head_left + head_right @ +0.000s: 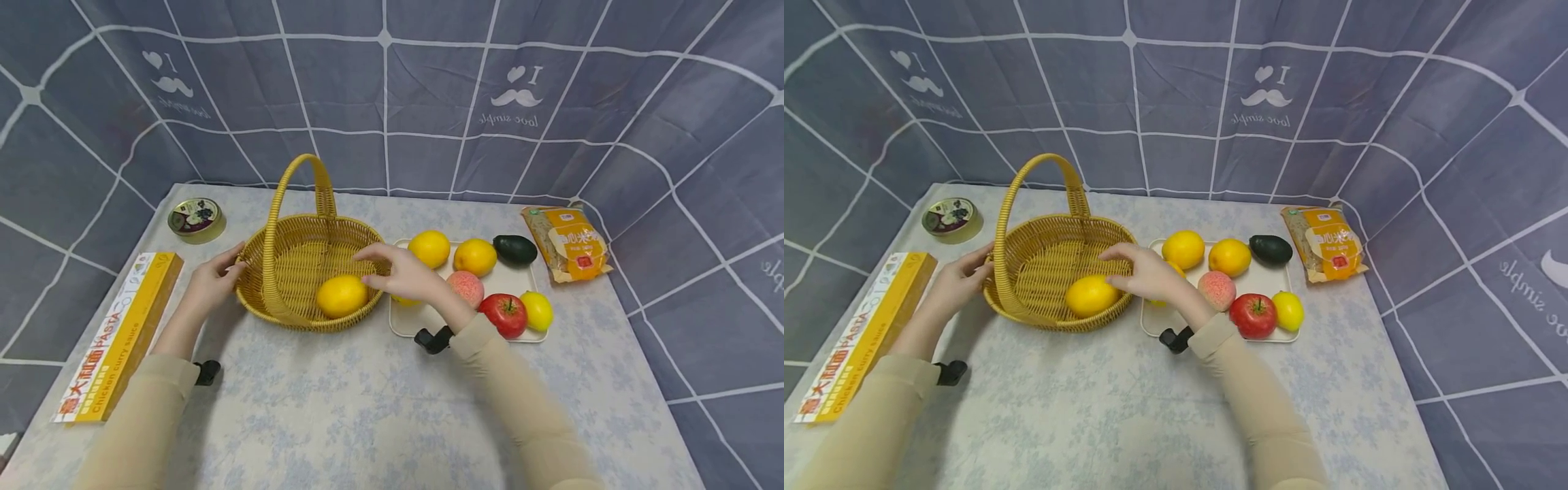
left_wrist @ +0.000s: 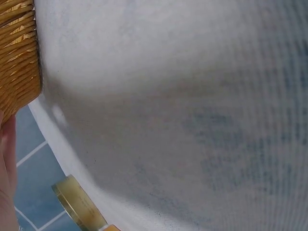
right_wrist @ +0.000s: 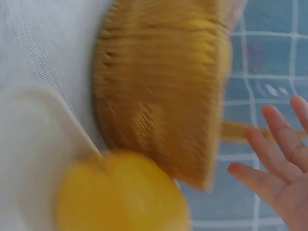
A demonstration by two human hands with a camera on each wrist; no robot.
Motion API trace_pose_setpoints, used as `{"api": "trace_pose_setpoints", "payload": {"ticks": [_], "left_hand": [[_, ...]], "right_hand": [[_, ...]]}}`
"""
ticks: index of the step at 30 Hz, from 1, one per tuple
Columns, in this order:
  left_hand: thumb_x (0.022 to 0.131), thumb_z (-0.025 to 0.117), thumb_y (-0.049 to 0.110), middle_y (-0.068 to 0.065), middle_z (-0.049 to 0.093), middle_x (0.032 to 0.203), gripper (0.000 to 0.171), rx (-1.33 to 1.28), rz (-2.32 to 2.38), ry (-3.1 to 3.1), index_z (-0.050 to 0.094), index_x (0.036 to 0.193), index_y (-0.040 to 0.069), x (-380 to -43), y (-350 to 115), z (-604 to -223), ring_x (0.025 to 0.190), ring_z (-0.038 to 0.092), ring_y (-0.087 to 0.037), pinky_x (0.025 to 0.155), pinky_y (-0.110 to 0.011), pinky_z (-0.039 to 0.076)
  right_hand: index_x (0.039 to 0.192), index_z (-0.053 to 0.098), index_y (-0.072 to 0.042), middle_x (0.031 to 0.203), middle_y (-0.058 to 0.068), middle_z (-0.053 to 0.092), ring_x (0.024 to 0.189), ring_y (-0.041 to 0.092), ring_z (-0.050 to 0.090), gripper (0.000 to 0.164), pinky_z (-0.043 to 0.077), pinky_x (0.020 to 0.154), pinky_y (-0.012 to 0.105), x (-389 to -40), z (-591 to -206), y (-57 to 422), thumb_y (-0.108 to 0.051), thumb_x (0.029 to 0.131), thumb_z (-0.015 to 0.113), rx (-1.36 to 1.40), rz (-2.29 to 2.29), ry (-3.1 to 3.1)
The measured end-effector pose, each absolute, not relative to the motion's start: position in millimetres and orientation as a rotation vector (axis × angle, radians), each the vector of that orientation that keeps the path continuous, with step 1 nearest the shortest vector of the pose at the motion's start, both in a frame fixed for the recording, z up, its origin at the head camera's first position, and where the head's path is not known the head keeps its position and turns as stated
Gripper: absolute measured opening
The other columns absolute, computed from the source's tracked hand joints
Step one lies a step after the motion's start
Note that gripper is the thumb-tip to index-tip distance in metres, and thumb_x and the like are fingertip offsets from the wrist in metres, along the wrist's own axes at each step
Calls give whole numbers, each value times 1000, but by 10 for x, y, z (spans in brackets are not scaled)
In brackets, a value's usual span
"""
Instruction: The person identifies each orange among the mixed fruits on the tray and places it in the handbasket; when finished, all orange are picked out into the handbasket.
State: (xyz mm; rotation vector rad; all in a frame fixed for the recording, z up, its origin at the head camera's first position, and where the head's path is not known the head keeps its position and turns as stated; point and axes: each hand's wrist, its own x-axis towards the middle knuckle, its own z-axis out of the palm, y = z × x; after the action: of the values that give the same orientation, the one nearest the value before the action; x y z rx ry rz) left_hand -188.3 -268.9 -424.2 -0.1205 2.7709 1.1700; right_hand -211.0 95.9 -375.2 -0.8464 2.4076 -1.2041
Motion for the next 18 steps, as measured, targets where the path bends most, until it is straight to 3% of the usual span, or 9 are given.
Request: {"api": "trace_pose_setpoints", "payload": {"ticks": [7,18], "left_hand": [[105,36,42,-27,35,154,59,-125,1190,2761,24,157,17,-1872,-2681,-4255,127,48,-49,93,-52,48],[105,36,42,-27,35,154,59,-111,1185,2754,23,158,17,-1880,-2700,-4257,125,49,-47,92,-51,48]], "right_hand": [[134,57,-7,138,12,58,133,29,51,40,35,115,46,-2264,-3512,1721,-19,97,63,-602,-1369,2452],[146,41,-5,147,19,48,138,36,43,55,35,113,53,-2392,-3651,2608,-19,97,62,-252,-1304,2585]]}}
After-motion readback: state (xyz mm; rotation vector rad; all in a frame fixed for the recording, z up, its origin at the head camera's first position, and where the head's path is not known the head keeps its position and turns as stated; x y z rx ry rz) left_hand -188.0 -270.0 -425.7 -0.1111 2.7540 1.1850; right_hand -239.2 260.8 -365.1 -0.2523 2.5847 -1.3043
